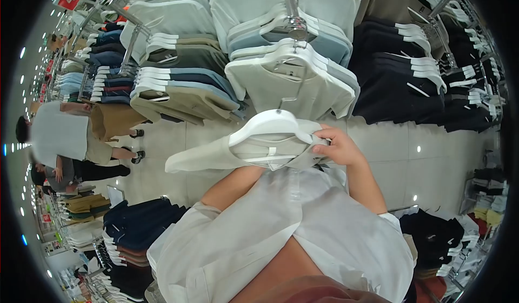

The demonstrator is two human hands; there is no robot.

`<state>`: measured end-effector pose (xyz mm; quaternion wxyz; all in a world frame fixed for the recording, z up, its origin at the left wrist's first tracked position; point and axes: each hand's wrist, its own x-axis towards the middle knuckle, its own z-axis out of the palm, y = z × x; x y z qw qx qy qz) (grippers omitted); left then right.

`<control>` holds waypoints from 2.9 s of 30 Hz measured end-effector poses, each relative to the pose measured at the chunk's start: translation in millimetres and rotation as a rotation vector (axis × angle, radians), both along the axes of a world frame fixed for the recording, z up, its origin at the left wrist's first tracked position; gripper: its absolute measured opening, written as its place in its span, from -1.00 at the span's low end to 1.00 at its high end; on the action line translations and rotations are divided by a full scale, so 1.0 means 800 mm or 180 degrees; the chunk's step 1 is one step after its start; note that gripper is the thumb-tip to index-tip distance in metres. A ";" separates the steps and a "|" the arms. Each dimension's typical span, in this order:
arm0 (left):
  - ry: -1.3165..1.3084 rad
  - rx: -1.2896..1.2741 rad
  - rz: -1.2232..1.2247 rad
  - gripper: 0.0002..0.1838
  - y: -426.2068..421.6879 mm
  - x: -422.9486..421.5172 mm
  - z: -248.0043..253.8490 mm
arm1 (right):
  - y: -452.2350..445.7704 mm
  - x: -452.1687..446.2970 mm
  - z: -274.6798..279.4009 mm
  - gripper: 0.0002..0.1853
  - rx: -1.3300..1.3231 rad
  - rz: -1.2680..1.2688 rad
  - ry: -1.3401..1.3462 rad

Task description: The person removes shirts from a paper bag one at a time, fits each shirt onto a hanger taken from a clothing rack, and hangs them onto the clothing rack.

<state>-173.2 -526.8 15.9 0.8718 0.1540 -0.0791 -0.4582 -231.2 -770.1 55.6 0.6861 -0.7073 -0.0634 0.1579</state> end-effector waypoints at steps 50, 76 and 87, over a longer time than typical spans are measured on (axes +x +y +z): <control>-0.4723 0.4696 0.2227 -0.44 -0.095 0.214 0.095 | -0.219 0.184 -0.001 -0.61 -0.1963 -0.1218 -0.1478; -0.4888 0.4763 0.2529 -0.40 -0.099 0.207 0.082 | -0.155 0.266 -0.033 -0.67 -0.1868 -0.0008 -0.1355; -0.4910 0.4287 0.3813 -0.08 -0.116 0.207 0.179 | -0.173 0.285 -0.032 -0.68 -0.1752 0.0584 -0.1460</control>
